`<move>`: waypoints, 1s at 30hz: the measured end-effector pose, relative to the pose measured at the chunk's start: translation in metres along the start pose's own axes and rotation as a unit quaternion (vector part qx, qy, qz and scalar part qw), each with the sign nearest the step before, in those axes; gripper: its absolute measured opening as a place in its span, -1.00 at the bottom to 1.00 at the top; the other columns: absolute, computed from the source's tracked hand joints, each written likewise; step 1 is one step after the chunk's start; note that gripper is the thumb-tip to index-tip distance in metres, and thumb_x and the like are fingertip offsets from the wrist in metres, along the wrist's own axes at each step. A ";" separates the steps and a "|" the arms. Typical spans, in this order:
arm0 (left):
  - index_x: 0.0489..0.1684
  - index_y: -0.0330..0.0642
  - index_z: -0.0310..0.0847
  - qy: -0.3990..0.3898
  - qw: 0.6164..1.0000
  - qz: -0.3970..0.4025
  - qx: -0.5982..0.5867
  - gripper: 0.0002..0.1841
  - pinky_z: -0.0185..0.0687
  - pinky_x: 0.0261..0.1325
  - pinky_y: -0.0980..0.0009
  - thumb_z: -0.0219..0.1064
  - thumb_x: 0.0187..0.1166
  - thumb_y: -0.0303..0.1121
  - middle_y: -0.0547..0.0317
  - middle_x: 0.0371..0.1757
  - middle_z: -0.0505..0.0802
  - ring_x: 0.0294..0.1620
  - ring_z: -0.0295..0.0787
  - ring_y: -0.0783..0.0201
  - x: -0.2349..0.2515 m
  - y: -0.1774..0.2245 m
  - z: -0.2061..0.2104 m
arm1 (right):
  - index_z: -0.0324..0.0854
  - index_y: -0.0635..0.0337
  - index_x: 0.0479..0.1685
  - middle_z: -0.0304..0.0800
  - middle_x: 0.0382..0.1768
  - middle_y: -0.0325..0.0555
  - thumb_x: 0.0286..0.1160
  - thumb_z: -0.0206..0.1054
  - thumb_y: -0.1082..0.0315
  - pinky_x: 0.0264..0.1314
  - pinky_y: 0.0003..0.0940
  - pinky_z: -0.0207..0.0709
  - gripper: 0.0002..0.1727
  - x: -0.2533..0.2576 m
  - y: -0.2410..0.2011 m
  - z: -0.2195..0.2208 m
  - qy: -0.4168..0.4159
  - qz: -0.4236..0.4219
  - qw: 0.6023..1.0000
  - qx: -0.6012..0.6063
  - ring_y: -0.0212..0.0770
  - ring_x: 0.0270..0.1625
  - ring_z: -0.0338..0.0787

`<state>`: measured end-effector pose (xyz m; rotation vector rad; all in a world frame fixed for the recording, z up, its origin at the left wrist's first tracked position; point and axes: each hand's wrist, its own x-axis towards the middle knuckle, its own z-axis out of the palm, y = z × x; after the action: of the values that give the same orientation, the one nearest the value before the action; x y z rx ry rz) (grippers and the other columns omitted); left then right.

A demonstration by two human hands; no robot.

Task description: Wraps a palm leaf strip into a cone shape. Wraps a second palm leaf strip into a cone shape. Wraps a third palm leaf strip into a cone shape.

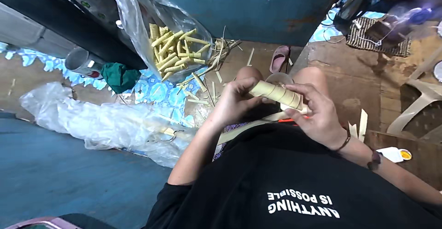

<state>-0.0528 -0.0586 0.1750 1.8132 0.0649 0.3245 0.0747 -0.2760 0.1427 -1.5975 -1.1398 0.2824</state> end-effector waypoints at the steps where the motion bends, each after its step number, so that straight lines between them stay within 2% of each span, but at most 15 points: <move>1: -0.17 -0.30 0.70 0.002 1.000 -0.003 -0.003 -0.83 0.74 -0.24 0.55 0.53 0.37 -0.59 0.24 -0.34 0.86 -0.38 0.77 0.52 0.000 0.001 0.000 | 0.60 0.36 0.40 0.76 0.20 0.02 0.59 0.42 0.21 0.25 -0.40 0.70 -0.49 -0.001 0.002 0.000 0.011 -0.038 0.999 -0.035 -0.30 0.19 0.78; 3: -0.15 -0.32 0.69 -0.004 1.000 -0.002 -0.007 -0.81 0.77 -0.20 0.52 0.53 0.36 -0.60 0.21 -0.31 0.86 -0.34 0.79 0.48 0.000 0.001 0.000 | 0.63 0.20 0.38 0.85 -0.04 -0.27 0.72 0.24 0.31 -0.03 -0.58 0.76 -0.65 -0.001 -0.002 -0.002 -0.005 0.087 0.991 0.103 -0.51 -0.12 0.83; 6: -0.20 -0.30 0.70 -0.010 1.000 0.006 0.004 -0.87 0.76 -0.15 0.52 0.51 0.41 -0.57 0.23 -0.32 0.85 -0.32 0.78 0.50 -0.001 0.000 0.000 | 0.63 0.09 0.32 0.83 -0.44 -0.25 0.90 -0.13 0.22 -0.41 -0.57 0.73 -0.59 0.005 -0.009 -0.007 -0.029 0.277 0.905 0.322 -0.44 -0.51 0.79; 8: -0.21 -0.30 0.70 -0.006 1.000 0.003 0.006 -0.88 0.74 -0.18 0.53 0.51 0.40 -0.57 0.25 -0.35 0.84 -0.35 0.77 0.51 0.000 0.000 -0.002 | 0.59 0.15 0.41 0.87 -0.13 -0.29 0.78 0.15 0.29 -0.13 -0.57 0.78 -0.65 -0.001 -0.005 -0.006 -0.019 0.146 0.977 0.153 -0.48 -0.22 0.85; 10: -0.15 -0.30 0.69 -0.004 1.000 -0.006 0.002 -0.83 0.75 -0.18 0.52 0.52 0.39 -0.58 0.23 -0.33 0.85 -0.34 0.78 0.50 0.000 0.001 -0.003 | 0.58 0.31 0.44 0.76 0.17 -0.06 0.60 0.41 0.18 0.20 -0.44 0.72 -0.47 -0.007 0.004 -0.005 0.004 -0.005 1.000 -0.024 -0.37 0.14 0.78; 12: -0.08 -0.32 0.68 -0.010 1.000 -0.011 -0.005 -0.79 0.78 -0.16 0.51 0.52 0.40 -0.58 0.21 -0.28 0.87 -0.32 0.80 0.48 0.000 0.003 -0.003 | 0.63 0.18 0.40 0.84 0.02 -0.24 0.67 0.32 0.27 0.01 -0.55 0.76 -0.61 -0.009 0.004 -0.006 -0.006 0.071 0.994 0.078 -0.49 -0.09 0.83; 15: -0.10 -0.32 0.70 -0.014 1.000 -0.012 -0.004 -0.82 0.78 -0.15 0.50 0.50 0.42 -0.58 0.20 -0.27 0.87 -0.30 0.81 0.47 0.000 0.001 -0.002 | 0.64 0.03 0.20 0.86 -0.43 -0.23 0.90 -0.07 0.21 -0.40 -0.54 0.75 -0.66 -0.005 -0.003 -0.010 -0.014 0.253 0.913 0.319 -0.41 -0.51 0.81; 18: -0.14 -0.29 0.67 -0.010 1.000 -0.012 -0.002 -0.83 0.75 -0.20 0.53 0.52 0.41 -0.56 0.23 -0.32 0.85 -0.35 0.78 0.49 0.001 0.001 -0.003 | 0.44 0.27 0.56 0.81 0.15 -0.12 0.58 0.40 0.29 0.18 -0.49 0.74 -0.43 -0.011 0.002 -0.008 0.018 0.028 0.999 -0.005 -0.41 0.10 0.83; 20: -0.11 -0.28 0.65 -0.014 1.000 -0.012 -0.006 -0.80 0.71 -0.22 0.55 0.53 0.41 -0.55 0.23 -0.33 0.84 -0.36 0.76 0.50 0.001 0.002 -0.003 | 0.57 0.39 0.41 0.76 0.21 0.14 0.55 0.46 0.23 0.27 -0.37 0.68 -0.46 -0.012 0.008 -0.009 0.032 -0.080 0.990 -0.116 -0.21 0.21 0.79; 22: -0.05 -0.31 0.67 -0.024 0.999 -0.018 -0.009 -0.79 0.77 -0.17 0.52 0.51 0.44 -0.55 0.20 -0.27 0.86 -0.31 0.80 0.47 0.001 0.002 -0.004 | 0.62 0.20 0.41 0.86 -0.02 -0.28 0.74 0.22 0.30 -0.08 -0.67 0.70 -0.64 -0.012 0.004 -0.010 -0.003 0.083 0.994 0.067 -0.56 -0.15 0.81; 24: -0.05 -0.32 0.67 -0.029 0.999 -0.016 -0.008 -0.82 0.79 -0.11 0.50 0.47 0.47 -0.58 0.20 -0.25 0.87 -0.27 0.82 0.47 0.000 0.001 -0.003 | 0.66 0.08 0.31 0.85 -0.41 -0.26 0.91 -0.12 0.19 -0.46 -0.63 0.67 -0.58 -0.006 0.001 -0.015 -0.027 0.270 0.909 0.316 -0.48 -0.53 0.76; 25: -0.07 -0.32 0.68 -0.028 1.000 -0.013 -0.006 -0.84 0.78 -0.11 0.50 0.46 0.47 -0.59 0.21 -0.26 0.87 -0.27 0.81 0.48 0.001 0.000 -0.002 | 0.66 0.07 0.31 0.84 -0.45 -0.24 0.91 -0.15 0.17 -0.47 -0.61 0.69 -0.55 -0.006 0.000 -0.017 -0.029 0.285 0.901 0.326 -0.45 -0.54 0.77; 27: -0.09 -0.32 0.69 -0.022 1.000 -0.012 -0.003 -0.84 0.77 -0.12 0.50 0.47 0.45 -0.59 0.20 -0.27 0.86 -0.28 0.80 0.47 0.001 -0.001 -0.003 | 0.62 0.14 0.39 0.89 -0.15 -0.31 0.80 0.10 0.29 -0.12 -0.64 0.74 -0.65 -0.012 0.003 -0.015 -0.010 0.152 0.980 0.127 -0.53 -0.21 0.84; 29: -0.05 -0.31 0.66 -0.022 1.000 -0.019 -0.003 -0.81 0.77 -0.16 0.52 0.49 0.45 -0.57 0.20 -0.28 0.86 -0.31 0.80 0.48 0.001 0.001 -0.006 | 0.61 0.33 0.40 0.77 0.19 0.01 0.60 0.40 0.19 0.30 -0.40 0.66 -0.50 -0.016 0.010 -0.013 0.022 -0.019 0.997 -0.078 -0.29 0.21 0.77; 30: -0.04 -0.31 0.66 -0.023 0.999 -0.024 -0.002 -0.79 0.75 -0.21 0.54 0.50 0.45 -0.56 0.21 -0.29 0.86 -0.35 0.78 0.48 0.002 0.002 -0.006 | 0.64 0.32 0.37 0.79 0.15 -0.01 0.58 0.42 0.20 0.27 -0.42 0.68 -0.52 -0.018 0.012 -0.013 0.030 -0.024 0.996 -0.077 -0.31 0.17 0.79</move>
<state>-0.0527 -0.0532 0.1786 1.8111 0.0744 0.2488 0.0809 -0.2971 0.1305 -1.6997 -1.1756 0.1165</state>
